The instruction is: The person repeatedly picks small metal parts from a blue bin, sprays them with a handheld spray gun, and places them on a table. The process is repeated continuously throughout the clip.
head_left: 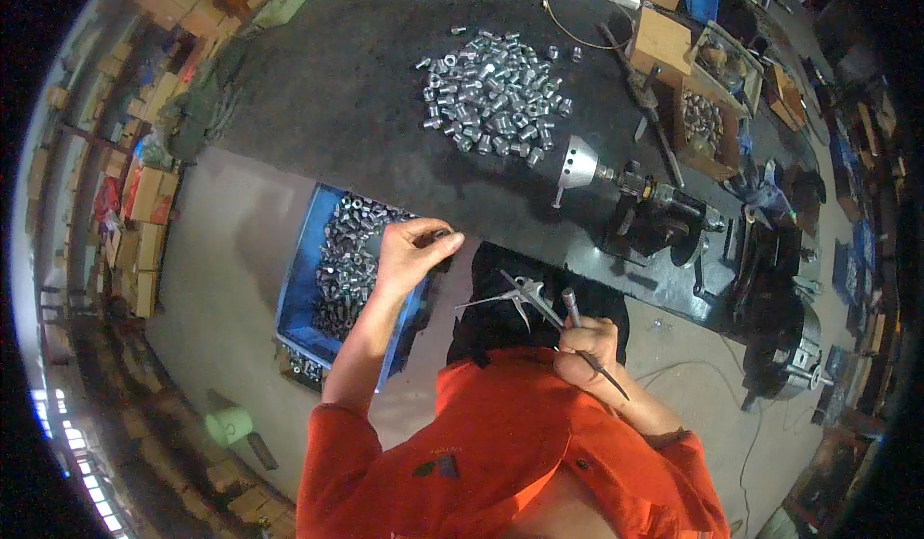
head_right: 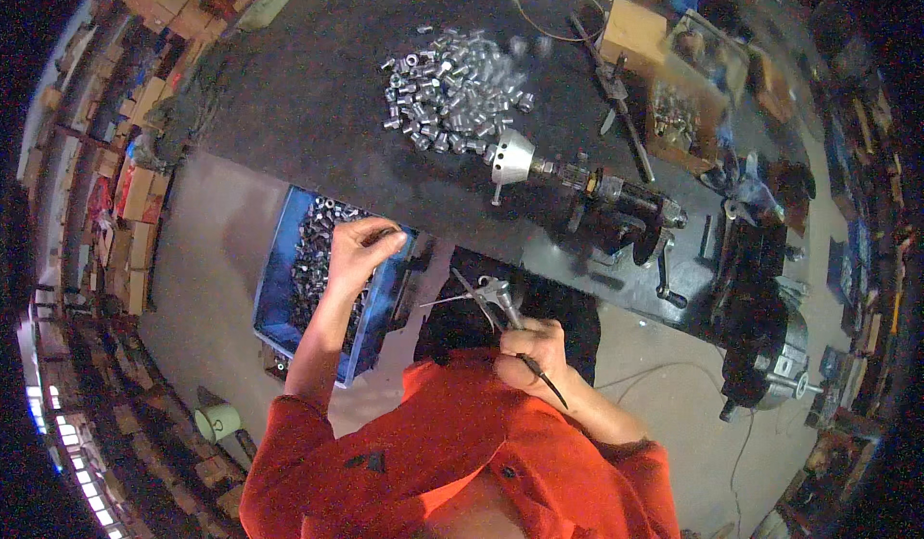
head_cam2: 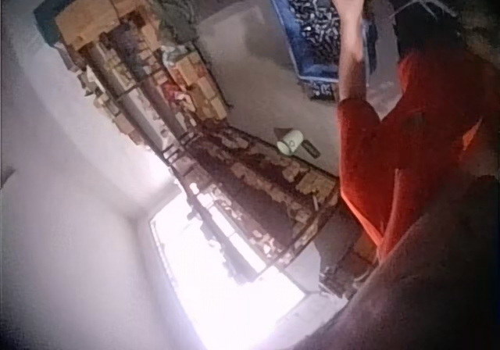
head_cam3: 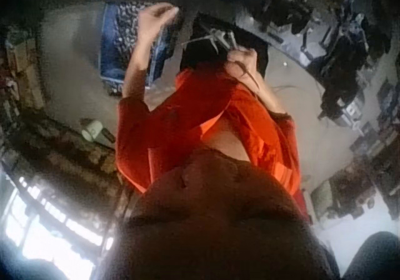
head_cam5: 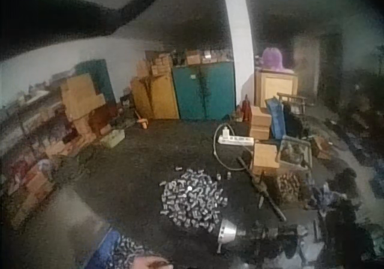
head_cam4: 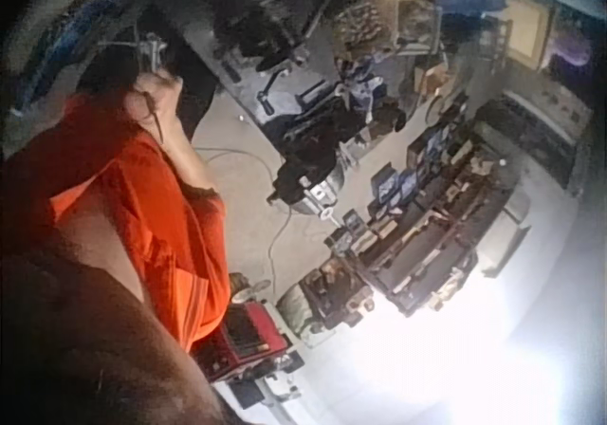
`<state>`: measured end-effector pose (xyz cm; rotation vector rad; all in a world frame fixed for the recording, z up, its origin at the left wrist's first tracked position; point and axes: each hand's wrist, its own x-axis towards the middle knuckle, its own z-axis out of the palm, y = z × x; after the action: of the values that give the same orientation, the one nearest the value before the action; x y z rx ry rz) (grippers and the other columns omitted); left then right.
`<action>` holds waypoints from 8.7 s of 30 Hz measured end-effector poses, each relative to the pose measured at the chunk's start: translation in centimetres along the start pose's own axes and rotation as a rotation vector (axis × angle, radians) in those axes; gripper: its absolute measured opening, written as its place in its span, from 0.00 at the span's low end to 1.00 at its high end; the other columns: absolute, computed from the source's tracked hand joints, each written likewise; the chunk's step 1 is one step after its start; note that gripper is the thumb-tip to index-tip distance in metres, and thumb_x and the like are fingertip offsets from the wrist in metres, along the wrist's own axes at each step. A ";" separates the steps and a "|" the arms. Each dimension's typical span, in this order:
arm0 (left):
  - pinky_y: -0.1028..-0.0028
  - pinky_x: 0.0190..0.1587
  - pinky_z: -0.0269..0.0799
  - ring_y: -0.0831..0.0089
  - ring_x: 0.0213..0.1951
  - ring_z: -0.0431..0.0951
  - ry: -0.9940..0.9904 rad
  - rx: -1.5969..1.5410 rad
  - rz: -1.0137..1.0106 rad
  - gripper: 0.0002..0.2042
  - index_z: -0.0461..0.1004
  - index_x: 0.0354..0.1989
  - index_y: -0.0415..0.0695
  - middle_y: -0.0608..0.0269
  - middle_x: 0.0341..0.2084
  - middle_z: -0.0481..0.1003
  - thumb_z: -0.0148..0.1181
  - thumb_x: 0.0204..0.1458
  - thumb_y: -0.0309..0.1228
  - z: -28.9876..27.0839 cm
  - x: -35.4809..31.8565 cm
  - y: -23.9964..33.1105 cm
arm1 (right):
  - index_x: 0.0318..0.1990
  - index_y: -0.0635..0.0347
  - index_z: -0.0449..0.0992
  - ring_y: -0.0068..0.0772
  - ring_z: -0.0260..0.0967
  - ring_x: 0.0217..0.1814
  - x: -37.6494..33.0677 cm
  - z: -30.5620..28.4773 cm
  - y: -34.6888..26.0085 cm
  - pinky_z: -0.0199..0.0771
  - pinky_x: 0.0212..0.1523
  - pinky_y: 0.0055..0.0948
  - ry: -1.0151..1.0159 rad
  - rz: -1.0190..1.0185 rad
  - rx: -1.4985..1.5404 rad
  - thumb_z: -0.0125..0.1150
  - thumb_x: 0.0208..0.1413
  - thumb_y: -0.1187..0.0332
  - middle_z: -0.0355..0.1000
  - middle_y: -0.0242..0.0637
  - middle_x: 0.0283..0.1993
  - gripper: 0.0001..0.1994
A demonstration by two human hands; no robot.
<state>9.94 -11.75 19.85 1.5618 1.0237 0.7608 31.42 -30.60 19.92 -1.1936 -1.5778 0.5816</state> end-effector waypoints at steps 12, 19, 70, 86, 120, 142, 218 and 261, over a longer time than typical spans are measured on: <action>0.71 0.21 0.68 0.70 0.12 0.68 -0.130 -0.700 -0.234 0.15 0.71 0.33 0.32 0.58 0.12 0.70 0.46 0.56 0.35 1.0 1.4 0.8 | 0.11 0.56 0.59 0.34 0.57 0.12 -1.1 0.4 0.9 0.53 0.13 0.28 0.082 0.117 -0.027 0.52 0.26 0.81 0.56 0.35 0.13 0.09; 0.69 0.20 0.68 0.67 0.09 0.68 -0.120 -0.629 -0.259 0.17 0.70 0.30 0.33 0.55 0.10 0.68 0.41 0.59 0.37 1.2 2.0 1.0 | 0.11 0.57 0.60 0.35 0.59 0.14 -1.9 0.3 1.9 0.53 0.14 0.27 0.086 0.168 0.009 0.52 0.26 0.80 0.56 0.35 0.13 0.08; 0.64 0.37 0.73 0.56 0.34 0.77 0.300 1.018 -0.353 0.19 0.73 0.43 0.50 0.53 0.31 0.76 0.55 0.38 0.28 -17.0 -3.1 -22.5 | 0.12 0.57 0.63 0.31 0.60 0.14 -1.0 2.6 1.4 0.55 0.16 0.24 0.024 0.161 -0.051 0.50 0.27 0.84 0.59 0.35 0.13 0.08; 0.64 0.36 0.73 0.61 0.36 0.78 -0.018 1.423 -0.416 0.10 0.74 0.34 0.45 0.56 0.31 0.77 0.56 0.41 0.29 -15.7 0.4 -19.5 | 0.15 0.59 0.64 0.33 0.60 0.15 -1.7 2.3 0.9 0.56 0.16 0.27 -0.041 0.174 -0.084 0.54 0.28 0.81 0.60 0.34 0.14 0.07; 0.82 0.19 0.64 0.85 0.15 0.67 -0.440 -0.078 -0.291 0.09 0.72 0.35 0.36 0.64 0.17 0.71 0.54 0.54 0.30 2.6 -5.2 2.5 | 0.17 0.61 0.66 0.48 0.66 0.22 1.6 2.1 -1.0 0.64 0.22 0.42 -0.495 0.213 0.104 0.56 0.35 0.69 0.63 0.44 0.17 0.07; 0.80 0.30 0.71 0.80 0.26 0.75 -0.579 -0.344 -0.166 0.13 0.68 0.44 0.36 0.66 0.24 0.72 0.57 0.51 0.26 3.3 -5.3 0.8 | 0.18 0.61 0.66 0.48 0.65 0.20 1.3 1.7 -1.1 0.63 0.21 0.41 -0.446 0.203 0.167 0.56 0.37 0.72 0.62 0.44 0.16 0.06; 0.60 0.42 0.71 0.55 0.38 0.76 0.049 1.114 -0.447 0.13 0.75 0.38 0.48 0.52 0.33 0.76 0.55 0.43 0.34 -13.0 -4.0 -20.1 | 0.10 0.56 0.60 0.36 0.58 0.13 1.0 3.1 0.2 0.55 0.13 0.29 -0.144 0.051 -0.042 0.54 0.24 0.77 0.56 0.35 0.12 0.08; 0.67 0.30 0.74 0.64 0.23 0.77 -0.254 -0.841 -0.349 0.13 0.69 0.39 0.32 0.52 0.23 0.74 0.51 0.53 0.31 -1.5 -5.8 -3.3 | 0.16 0.60 0.63 0.46 0.62 0.21 2.5 3.0 -1.3 0.59 0.19 0.40 -0.441 0.178 0.118 0.57 0.34 0.73 0.59 0.42 0.16 0.08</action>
<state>5.43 -16.14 17.21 0.7047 0.6284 0.6075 28.19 -28.29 20.95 -1.1757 -1.7797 1.0983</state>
